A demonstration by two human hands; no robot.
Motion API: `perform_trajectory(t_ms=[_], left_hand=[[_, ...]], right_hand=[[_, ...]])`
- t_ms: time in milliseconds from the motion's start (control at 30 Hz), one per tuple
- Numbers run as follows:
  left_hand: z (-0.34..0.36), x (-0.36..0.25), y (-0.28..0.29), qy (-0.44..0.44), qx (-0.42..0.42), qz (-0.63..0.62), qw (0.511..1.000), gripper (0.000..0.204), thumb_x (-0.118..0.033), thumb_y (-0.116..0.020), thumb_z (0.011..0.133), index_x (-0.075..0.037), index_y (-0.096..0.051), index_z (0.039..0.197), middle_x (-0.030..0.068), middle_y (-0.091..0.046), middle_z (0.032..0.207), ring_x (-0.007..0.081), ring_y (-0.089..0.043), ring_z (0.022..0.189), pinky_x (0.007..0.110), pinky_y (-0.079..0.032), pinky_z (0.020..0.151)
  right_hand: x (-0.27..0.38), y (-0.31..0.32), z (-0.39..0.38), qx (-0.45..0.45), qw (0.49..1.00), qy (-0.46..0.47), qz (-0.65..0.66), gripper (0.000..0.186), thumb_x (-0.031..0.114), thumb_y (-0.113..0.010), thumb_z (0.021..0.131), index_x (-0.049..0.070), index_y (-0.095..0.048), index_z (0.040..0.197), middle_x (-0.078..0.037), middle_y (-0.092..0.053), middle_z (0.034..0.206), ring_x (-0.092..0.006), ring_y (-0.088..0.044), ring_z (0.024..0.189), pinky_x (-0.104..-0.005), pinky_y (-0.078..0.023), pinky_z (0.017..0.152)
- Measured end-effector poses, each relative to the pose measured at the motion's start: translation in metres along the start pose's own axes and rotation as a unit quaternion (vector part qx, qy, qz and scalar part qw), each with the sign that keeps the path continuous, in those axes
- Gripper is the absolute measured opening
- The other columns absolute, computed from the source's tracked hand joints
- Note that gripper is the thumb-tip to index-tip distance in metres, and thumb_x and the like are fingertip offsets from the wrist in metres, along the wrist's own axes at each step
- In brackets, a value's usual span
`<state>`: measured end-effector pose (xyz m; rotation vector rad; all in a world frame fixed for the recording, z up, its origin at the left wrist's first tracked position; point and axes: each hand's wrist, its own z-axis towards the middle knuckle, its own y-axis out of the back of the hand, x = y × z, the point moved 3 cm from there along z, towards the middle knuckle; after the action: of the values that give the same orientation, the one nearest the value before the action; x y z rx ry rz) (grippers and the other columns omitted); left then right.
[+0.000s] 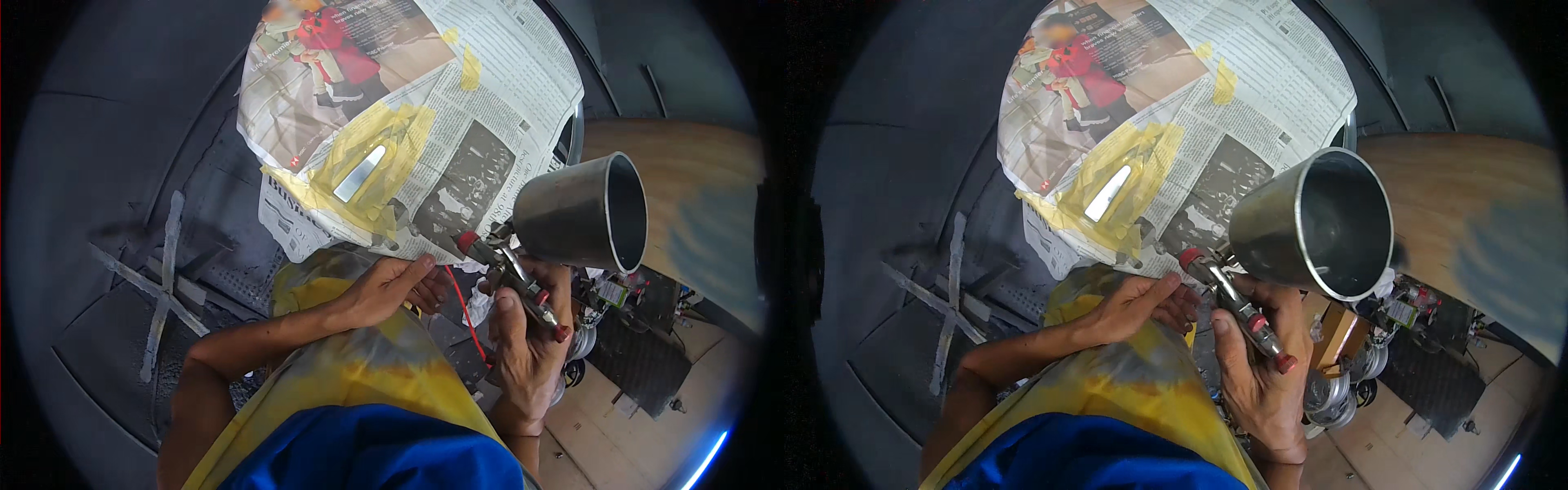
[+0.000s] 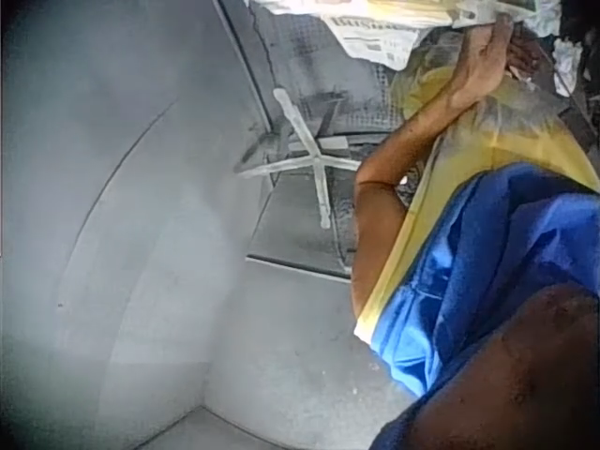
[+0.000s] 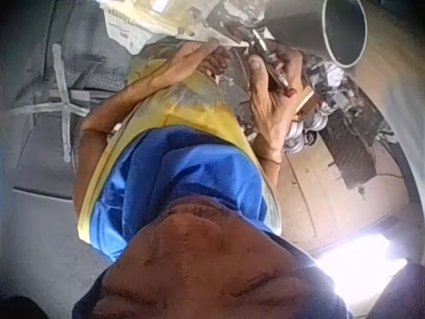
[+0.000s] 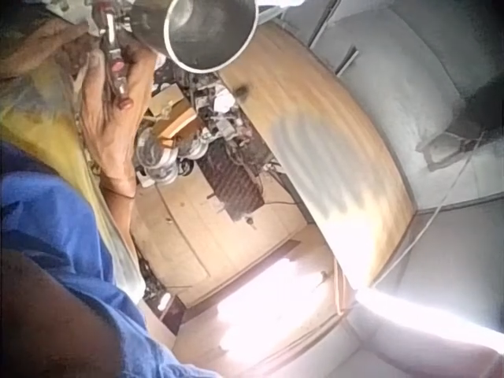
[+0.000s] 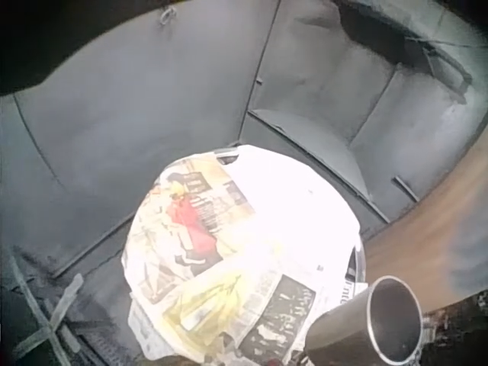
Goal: Spray painting a masked car part in a spray booth.
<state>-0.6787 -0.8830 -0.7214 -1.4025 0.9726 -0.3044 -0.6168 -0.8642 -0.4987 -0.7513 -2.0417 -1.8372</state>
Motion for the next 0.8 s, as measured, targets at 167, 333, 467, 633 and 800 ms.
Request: perform_trajectory(t_ms=[167, 333, 467, 633, 800], left_hand=[[-0.002, -0.001, 0.001, -0.013, 0.004, -0.013, 1.000, 0.055, -0.042, -0.039, 0.113, 0.007, -0.065, 0.118, 0.0116, -0.071, 0.098, 0.0187, -0.073, 0.087, 0.034, -0.061, 0.082], [-0.011, -0.012, -0.001, -0.039, 0.003, 0.009, 0.999, 0.054, -0.043, -0.040, 0.112, 0.005, -0.065, 0.118, 0.0100, -0.071, 0.099, 0.0185, -0.073, 0.090, 0.036, -0.061, 0.086], [-0.013, -0.012, 0.002, -0.040, -0.015, 0.029, 0.999, 0.054, -0.042, -0.040, 0.112, 0.006, -0.065, 0.119, 0.0099, -0.071, 0.099, 0.0189, -0.072, 0.092, 0.036, -0.061, 0.088], [-0.012, -0.009, 0.007, -0.037, -0.002, 0.019, 0.999, 0.052, -0.039, -0.039, 0.113, 0.006, -0.065, 0.119, 0.0101, -0.070, 0.098, 0.0183, -0.072, 0.091, 0.036, -0.061, 0.087], [-0.009, -0.010, 0.005, -0.015, 0.013, -0.008, 1.000, 0.053, -0.041, -0.039, 0.113, 0.006, -0.065, 0.115, 0.0098, -0.070, 0.098, 0.0176, -0.072, 0.089, 0.036, -0.061, 0.085]], right_hand=[[0.006, -0.011, 0.000, 0.034, 0.999, -0.023, 0.035, 0.030, 0.010, -0.070, 0.096, -0.002, -0.061, 0.121, -0.016, -0.069, 0.107, -0.0255, -0.068, 0.096, -0.0353, -0.052, 0.086], [0.008, -0.019, -0.002, 0.084, 0.996, 0.026, -0.029, 0.029, 0.011, -0.071, 0.096, -0.002, -0.060, 0.120, -0.018, -0.069, 0.107, -0.0265, -0.070, 0.096, -0.0350, -0.053, 0.085], [0.011, -0.024, -0.002, 0.100, 0.994, 0.037, -0.008, 0.030, 0.012, -0.072, 0.096, -0.001, -0.060, 0.120, -0.018, -0.069, 0.106, -0.0270, -0.070, 0.095, -0.0356, -0.053, 0.085], [0.010, -0.026, -0.002, 0.102, 0.995, 0.001, 0.024, 0.032, 0.013, -0.072, 0.095, -0.002, -0.059, 0.121, -0.019, -0.070, 0.106, -0.0274, -0.070, 0.095, -0.0357, -0.053, 0.086], [0.014, -0.020, 0.004, 0.063, 0.998, 0.020, -0.022, 0.031, 0.013, -0.071, 0.095, -0.002, -0.059, 0.121, -0.019, -0.070, 0.105, -0.0270, -0.069, 0.095, -0.0365, -0.053, 0.084]])
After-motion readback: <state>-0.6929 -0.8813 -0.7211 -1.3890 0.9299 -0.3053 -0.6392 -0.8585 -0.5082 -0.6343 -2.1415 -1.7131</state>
